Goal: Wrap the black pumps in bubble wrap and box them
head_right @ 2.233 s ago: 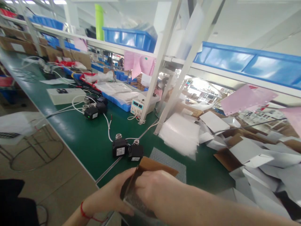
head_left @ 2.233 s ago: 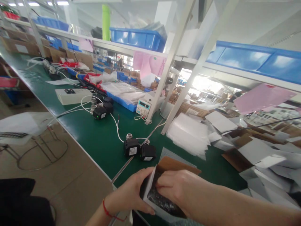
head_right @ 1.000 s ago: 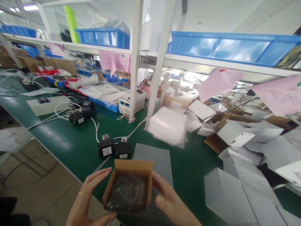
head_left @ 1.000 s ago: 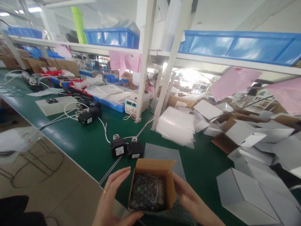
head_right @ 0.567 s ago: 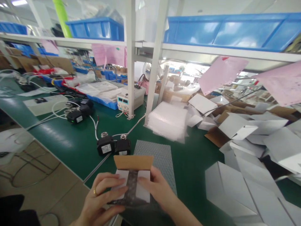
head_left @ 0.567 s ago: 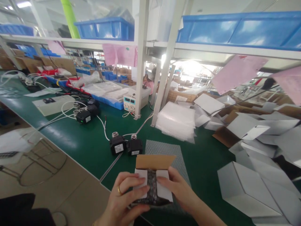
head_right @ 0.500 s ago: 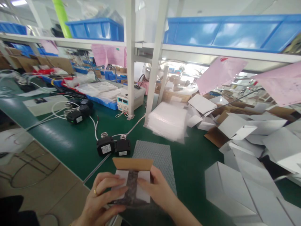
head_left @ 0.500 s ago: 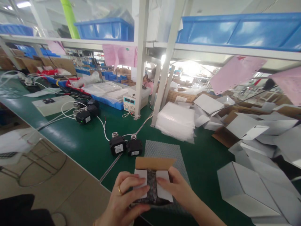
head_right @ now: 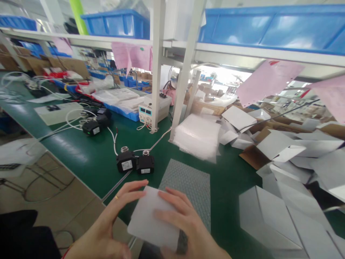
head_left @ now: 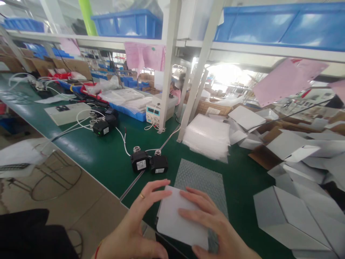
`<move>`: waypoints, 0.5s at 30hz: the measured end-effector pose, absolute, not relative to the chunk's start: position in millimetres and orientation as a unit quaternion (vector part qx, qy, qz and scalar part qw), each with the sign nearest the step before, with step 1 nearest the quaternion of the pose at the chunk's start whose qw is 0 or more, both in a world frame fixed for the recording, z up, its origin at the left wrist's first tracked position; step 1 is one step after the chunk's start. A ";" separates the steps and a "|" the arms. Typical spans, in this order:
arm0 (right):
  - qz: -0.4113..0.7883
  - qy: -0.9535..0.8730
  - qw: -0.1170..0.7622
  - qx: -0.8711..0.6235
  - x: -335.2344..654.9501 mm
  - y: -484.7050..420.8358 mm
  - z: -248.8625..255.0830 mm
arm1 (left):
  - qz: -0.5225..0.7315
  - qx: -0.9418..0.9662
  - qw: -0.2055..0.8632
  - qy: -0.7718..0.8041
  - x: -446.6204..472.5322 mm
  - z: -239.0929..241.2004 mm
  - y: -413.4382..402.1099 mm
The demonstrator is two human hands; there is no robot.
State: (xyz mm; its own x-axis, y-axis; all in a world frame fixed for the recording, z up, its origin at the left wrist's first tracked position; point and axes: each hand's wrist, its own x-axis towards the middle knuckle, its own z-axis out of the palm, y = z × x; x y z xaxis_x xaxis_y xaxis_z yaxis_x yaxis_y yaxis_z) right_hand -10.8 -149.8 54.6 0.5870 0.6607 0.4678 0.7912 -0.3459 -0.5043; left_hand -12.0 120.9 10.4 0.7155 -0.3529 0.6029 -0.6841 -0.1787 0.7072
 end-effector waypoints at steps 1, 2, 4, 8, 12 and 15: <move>-0.087 -0.448 0.343 -0.821 -9.9 -148.6 51.5 | 0.109 0.752 0.531 -0.374 -8.5 16.2 123.0; -0.081 -0.447 0.333 -0.826 -9.5 -147.7 48.6 | 0.081 0.752 0.521 -0.395 -5.0 21.1 124.0; -0.060 -0.429 0.337 -0.836 -9.7 -147.0 44.7 | 0.058 0.759 0.500 -0.414 1.4 27.7 124.0; -0.058 -0.400 0.374 -0.835 -12.3 -146.8 44.4 | 0.069 0.767 0.468 -0.433 10.0 31.0 121.9; -0.119 -0.418 0.365 -0.823 -11.1 -146.2 44.2 | 0.069 0.764 0.456 -0.450 15.3 37.5 123.1; -0.148 -0.439 0.358 -0.811 -8.0 -146.3 44.2 | 0.069 0.758 0.455 -0.462 19.4 44.7 124.9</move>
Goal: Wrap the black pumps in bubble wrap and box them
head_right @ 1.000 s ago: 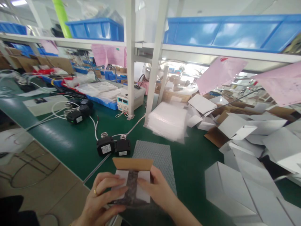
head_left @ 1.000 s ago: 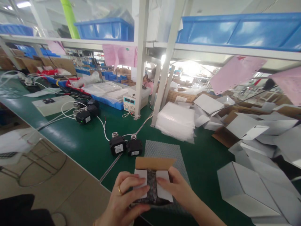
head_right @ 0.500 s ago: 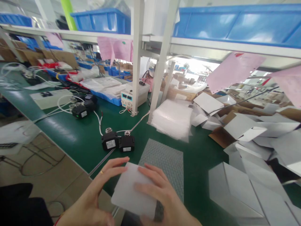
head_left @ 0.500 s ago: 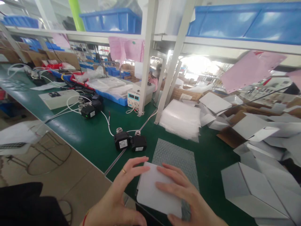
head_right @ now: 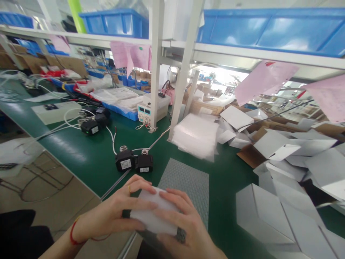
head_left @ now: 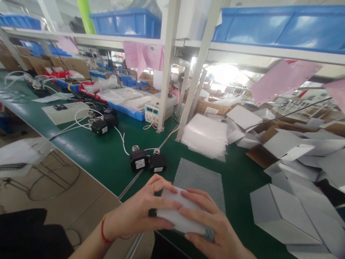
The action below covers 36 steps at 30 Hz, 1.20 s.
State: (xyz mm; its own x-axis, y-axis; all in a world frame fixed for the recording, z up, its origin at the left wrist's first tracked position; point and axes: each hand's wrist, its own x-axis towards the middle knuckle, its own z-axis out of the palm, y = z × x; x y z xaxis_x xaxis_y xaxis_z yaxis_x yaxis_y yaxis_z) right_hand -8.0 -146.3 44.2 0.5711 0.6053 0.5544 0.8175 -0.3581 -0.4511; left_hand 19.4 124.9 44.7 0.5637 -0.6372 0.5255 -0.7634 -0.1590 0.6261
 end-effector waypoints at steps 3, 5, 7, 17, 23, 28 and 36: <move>-0.157 -0.443 0.354 -0.809 -7.5 -145.8 45.7 | 0.076 0.752 0.451 -0.474 21.8 46.1 126.3; -0.169 -0.443 0.336 -0.814 -9.5 -144.9 45.6 | 0.075 0.748 0.460 -0.473 21.0 41.5 126.7; -0.183 -0.443 0.302 -0.824 -12.5 -143.7 43.0 | 0.074 0.739 0.487 -0.461 18.8 33.0 126.3; -0.249 -0.436 0.224 -0.835 -15.4 -135.9 33.4 | 0.080 0.680 0.557 -0.470 23.3 20.4 121.9; -0.234 -0.419 0.249 -0.841 -13.5 -132.9 19.9 | 0.007 0.664 0.590 -0.459 25.7 28.7 127.4; -0.302 -0.422 0.196 -0.832 -14.5 -126.5 11.6 | 0.037 0.645 0.634 -0.425 16.8 3.9 119.7; -0.303 -0.411 0.199 -0.836 -19.5 -114.0 21.4 | 0.113 0.637 0.670 -0.363 3.9 -14.4 100.1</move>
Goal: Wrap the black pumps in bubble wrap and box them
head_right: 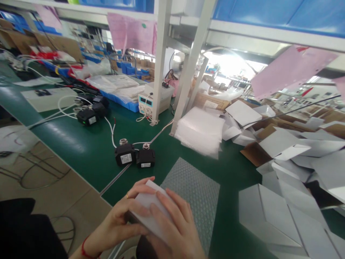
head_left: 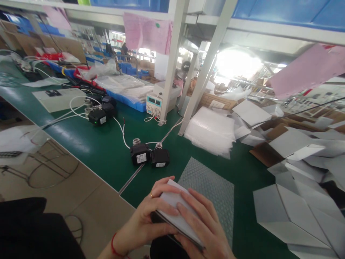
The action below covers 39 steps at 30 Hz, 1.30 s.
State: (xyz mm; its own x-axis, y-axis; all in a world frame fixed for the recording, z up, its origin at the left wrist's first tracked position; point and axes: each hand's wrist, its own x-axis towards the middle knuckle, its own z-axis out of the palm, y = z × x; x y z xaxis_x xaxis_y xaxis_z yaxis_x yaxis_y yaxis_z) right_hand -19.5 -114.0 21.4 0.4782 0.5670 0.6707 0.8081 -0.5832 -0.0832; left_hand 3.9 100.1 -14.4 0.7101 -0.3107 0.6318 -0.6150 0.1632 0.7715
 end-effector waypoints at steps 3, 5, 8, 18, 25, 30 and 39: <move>-0.349 -0.417 0.167 -0.823 -19.2 -110.8 23.2 | 0.122 0.607 0.681 -0.391 9.9 -14.1 101.2; -0.381 -0.415 0.134 -0.815 -19.4 -108.7 23.8 | 0.111 0.595 0.692 -0.393 13.1 -13.5 102.0; -0.402 -0.411 0.091 -0.813 -20.6 -107.5 23.3 | 0.087 0.587 0.710 -0.380 11.5 -12.4 99.9; -0.359 -0.410 0.149 -0.825 -22.0 -113.2 18.0 | 0.071 0.621 0.748 -0.223 -10.0 -9.6 81.5; -0.081 -0.100 0.555 -0.822 -10.2 -136.6 24.4 | 0.021 0.604 0.779 -0.163 -14.6 -23.4 85.6; 0.052 0.137 0.855 -0.498 -0.4 -145.4 19.9 | 0.027 0.620 0.768 -0.156 -24.7 -23.7 75.9; 0.115 0.091 0.918 -0.368 -18.5 -133.3 0.5 | 0.011 0.626 0.776 -0.080 -33.7 17.8 33.5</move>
